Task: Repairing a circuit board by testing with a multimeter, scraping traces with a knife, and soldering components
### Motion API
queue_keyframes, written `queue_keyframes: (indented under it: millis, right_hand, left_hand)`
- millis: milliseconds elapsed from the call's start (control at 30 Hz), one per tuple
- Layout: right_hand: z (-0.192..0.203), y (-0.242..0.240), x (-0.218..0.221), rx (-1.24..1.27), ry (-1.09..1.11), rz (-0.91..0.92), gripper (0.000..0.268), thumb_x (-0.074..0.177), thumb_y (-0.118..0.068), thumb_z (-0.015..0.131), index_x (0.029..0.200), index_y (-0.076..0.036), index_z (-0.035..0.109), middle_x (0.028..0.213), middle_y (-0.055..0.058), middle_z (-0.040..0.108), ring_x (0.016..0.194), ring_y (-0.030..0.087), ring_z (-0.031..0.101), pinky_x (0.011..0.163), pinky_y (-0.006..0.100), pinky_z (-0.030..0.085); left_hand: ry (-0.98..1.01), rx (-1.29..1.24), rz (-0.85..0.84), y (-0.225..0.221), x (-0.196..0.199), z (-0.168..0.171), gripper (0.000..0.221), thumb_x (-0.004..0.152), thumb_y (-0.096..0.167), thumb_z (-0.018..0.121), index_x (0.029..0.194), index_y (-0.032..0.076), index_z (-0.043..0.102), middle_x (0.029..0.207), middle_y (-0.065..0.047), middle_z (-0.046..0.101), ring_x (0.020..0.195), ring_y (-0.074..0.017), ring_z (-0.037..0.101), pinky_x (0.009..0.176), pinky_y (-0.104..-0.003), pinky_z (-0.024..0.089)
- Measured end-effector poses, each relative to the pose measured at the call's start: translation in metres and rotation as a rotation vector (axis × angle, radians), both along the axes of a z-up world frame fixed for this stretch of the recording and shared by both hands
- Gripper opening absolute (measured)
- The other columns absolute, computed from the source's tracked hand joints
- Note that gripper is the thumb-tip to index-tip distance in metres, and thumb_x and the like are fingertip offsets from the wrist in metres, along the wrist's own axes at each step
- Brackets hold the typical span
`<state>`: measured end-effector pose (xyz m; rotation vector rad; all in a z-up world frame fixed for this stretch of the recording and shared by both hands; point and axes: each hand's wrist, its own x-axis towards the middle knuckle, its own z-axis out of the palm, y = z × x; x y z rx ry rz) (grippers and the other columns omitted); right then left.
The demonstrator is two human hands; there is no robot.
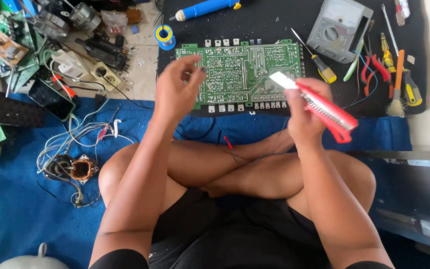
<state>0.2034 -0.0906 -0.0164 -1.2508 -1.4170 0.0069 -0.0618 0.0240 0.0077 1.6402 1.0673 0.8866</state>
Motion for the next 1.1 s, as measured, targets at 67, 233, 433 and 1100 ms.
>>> queue_keyframes:
  millis: [67, 233, 433, 1100]
  right_hand:
    - [0.002, 0.012, 0.003, 0.065, 0.548, -0.006, 0.013, 0.105, -0.010, 0.063, 0.114, -0.002, 0.060, 0.115, 0.017, 0.062, 0.087, 0.031, 0.071, 0.079, 0.041, 0.064]
    - [0.012, 0.010, 0.028, -0.188, 0.801, 0.051, 0.021, 0.104, -0.027, 0.066, 0.118, -0.011, 0.061, 0.092, 0.012, 0.073, 0.092, 0.017, 0.076, 0.092, 0.030, 0.061]
    - [0.010, 0.020, 0.044, -0.250, 0.865, 0.202, 0.026, 0.104, -0.020, 0.066, 0.127, -0.008, 0.059, 0.101, 0.011, 0.072, 0.096, 0.020, 0.074, 0.086, 0.032, 0.061]
    - [0.035, 0.030, 0.018, 0.090, -0.352, 0.148, 0.035, 0.082, -0.002, 0.095, 0.098, 0.008, 0.066, 0.094, 0.019, 0.071, 0.088, 0.038, 0.071, 0.092, 0.052, 0.060]
  left_hand:
    - [0.180, 0.180, 0.266, 0.020, -0.015, -0.020, 0.042, 0.096, 0.022, 0.078, 0.131, 0.003, 0.067, 0.100, -0.010, 0.066, 0.088, -0.0212, 0.071, 0.076, -0.035, 0.060]
    - [0.367, -0.122, 0.211, 0.032, -0.029, -0.011, 0.071, 0.097, 0.038, 0.072, 0.152, 0.004, 0.044, 0.129, -0.020, 0.061, 0.118, -0.0350, 0.068, 0.104, -0.051, 0.053]
    - [0.363, -0.239, 0.118, 0.036, -0.028, -0.002, 0.075, 0.097, 0.037, 0.062, 0.157, 0.004, 0.031, 0.130, -0.020, 0.065, 0.112, -0.0312, 0.068, 0.094, -0.044, 0.054]
    - [0.453, 0.291, 0.060, 0.012, -0.010, 0.009, 0.024, 0.093, 0.035, 0.072, 0.117, 0.031, 0.073, 0.086, 0.005, 0.071, 0.084, -0.0243, 0.074, 0.076, -0.042, 0.060]
